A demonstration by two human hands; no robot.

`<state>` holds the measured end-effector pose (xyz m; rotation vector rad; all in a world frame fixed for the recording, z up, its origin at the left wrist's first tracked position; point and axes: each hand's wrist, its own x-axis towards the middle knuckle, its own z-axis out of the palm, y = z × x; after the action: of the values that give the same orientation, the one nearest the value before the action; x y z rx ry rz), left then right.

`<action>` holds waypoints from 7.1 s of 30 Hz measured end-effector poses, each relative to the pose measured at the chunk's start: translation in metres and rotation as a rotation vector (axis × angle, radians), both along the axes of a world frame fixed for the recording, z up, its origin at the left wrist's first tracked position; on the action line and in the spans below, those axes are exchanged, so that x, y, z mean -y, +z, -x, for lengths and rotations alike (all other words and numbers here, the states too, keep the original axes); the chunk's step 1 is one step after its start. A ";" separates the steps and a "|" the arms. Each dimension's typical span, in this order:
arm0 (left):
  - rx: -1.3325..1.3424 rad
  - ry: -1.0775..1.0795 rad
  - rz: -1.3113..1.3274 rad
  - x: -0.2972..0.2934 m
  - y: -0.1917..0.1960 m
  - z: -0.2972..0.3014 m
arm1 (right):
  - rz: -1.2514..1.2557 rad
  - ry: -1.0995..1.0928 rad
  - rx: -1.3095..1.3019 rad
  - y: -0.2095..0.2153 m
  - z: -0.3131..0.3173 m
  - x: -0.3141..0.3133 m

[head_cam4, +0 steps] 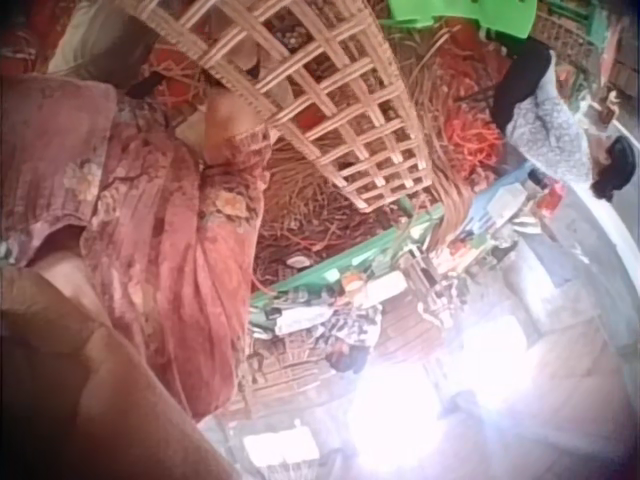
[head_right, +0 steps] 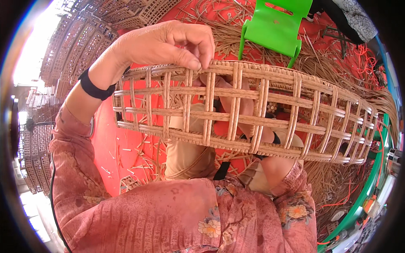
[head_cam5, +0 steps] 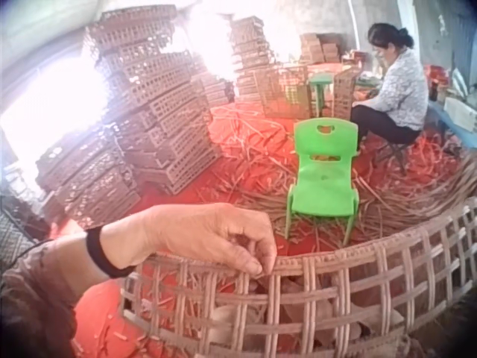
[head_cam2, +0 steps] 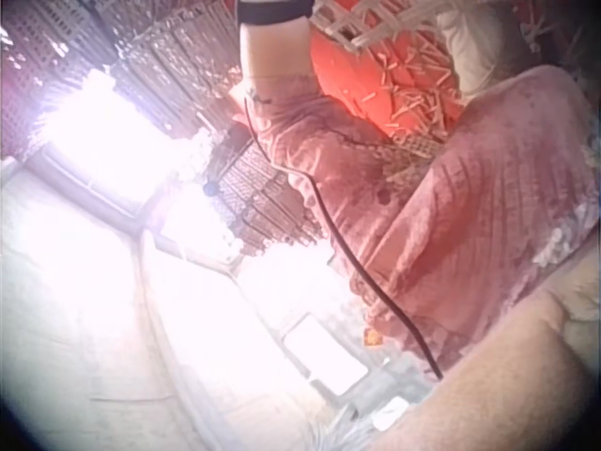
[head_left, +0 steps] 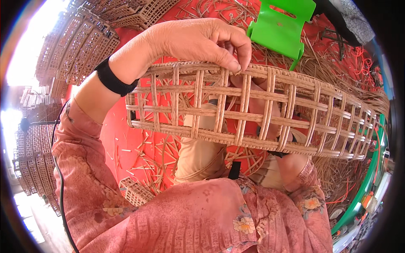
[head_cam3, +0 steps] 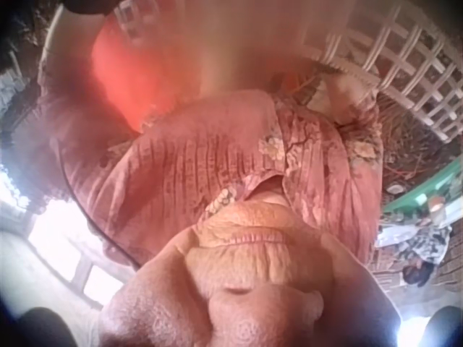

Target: The individual is constructing a large bamboo or wicker basket, first using a pneumatic nailer to secure the frame and then hand-weaving strips through the lattice.

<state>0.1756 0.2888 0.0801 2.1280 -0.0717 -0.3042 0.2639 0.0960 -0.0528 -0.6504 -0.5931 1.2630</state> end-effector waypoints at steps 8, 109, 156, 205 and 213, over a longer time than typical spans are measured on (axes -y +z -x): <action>0.032 0.312 0.344 -0.014 0.022 -0.002 | -0.009 0.005 -0.062 -0.001 -0.003 -0.002; 0.382 0.794 -1.030 0.066 -0.043 0.145 | -0.029 -0.183 0.259 -0.035 0.005 -0.011; 0.188 0.793 -0.952 -0.014 -0.054 0.100 | 0.353 -0.121 0.483 -0.038 0.026 -0.019; 1.053 0.961 -0.496 0.175 -0.114 0.175 | 0.114 0.810 1.874 -0.073 0.130 -0.033; 0.697 1.217 0.462 0.129 -0.166 0.095 | 0.368 0.820 2.163 0.002 0.143 0.025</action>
<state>0.0804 0.1601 -0.0861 1.3930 0.6592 1.0557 0.1210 0.0714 -0.0504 -2.1918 -2.5818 0.8603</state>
